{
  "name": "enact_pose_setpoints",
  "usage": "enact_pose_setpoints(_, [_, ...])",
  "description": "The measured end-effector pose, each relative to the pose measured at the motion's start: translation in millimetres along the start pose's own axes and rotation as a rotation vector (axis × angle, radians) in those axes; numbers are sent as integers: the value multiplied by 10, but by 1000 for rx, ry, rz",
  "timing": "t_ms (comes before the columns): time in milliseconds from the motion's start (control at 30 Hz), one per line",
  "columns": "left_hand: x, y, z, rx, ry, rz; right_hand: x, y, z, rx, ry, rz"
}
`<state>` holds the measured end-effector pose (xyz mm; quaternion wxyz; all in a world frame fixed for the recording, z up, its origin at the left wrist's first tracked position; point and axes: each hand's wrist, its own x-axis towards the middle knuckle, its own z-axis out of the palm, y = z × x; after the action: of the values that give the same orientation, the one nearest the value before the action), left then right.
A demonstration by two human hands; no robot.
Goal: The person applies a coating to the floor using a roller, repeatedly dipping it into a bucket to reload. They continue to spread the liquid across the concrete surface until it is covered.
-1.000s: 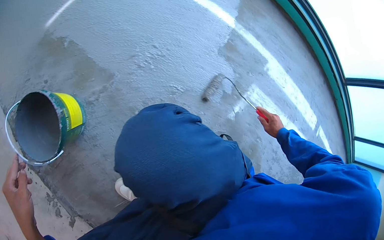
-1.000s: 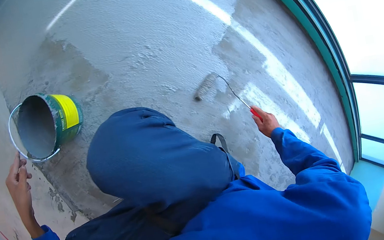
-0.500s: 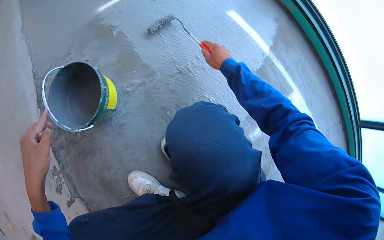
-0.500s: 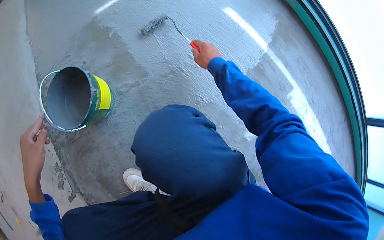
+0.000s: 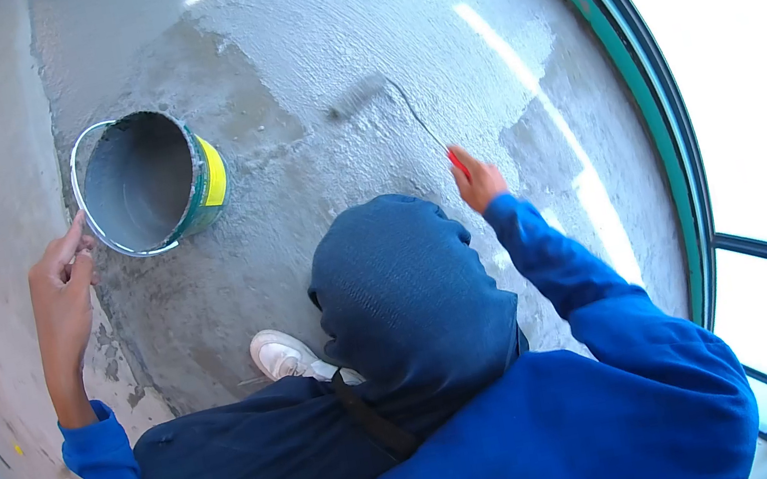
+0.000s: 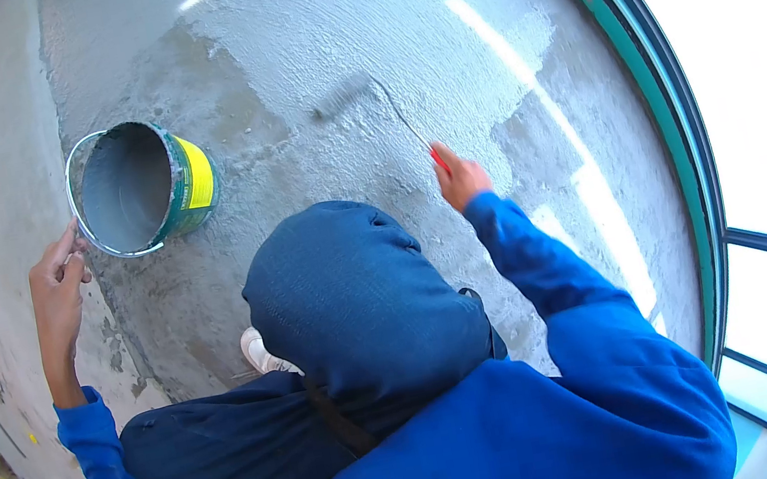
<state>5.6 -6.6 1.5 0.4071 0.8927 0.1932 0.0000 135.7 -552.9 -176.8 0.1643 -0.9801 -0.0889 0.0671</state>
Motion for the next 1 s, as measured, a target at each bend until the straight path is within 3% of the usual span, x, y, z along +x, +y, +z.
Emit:
enact_pose_setpoints(167, [-16,112,9,94,-8,21,-1430,515,-196,-12,46,71])
enact_pose_setpoints(233, [-34,66,27,45,-1,-10,-1835,641,-355,-38,-53,212])
enact_pose_setpoints(267, [-35,30,26,23,1,-28,-2014,699,-423,-14,-49,185])
enact_pose_setpoints(400, [-22,-55,19,15,-15,14,-2140,691,-492,55,-69,136])
enact_pose_setpoints(533, [-24,-6,6,27,-14,7,-1571,339,-131,133,-30,103])
enact_pose_setpoints(833, [-83,91,5,29,0,-30,861,-1004,327,102,96,-97])
enact_pose_setpoints(1000, [-90,-42,-3,26,-28,23,1008,-1133,255,43,44,-148])
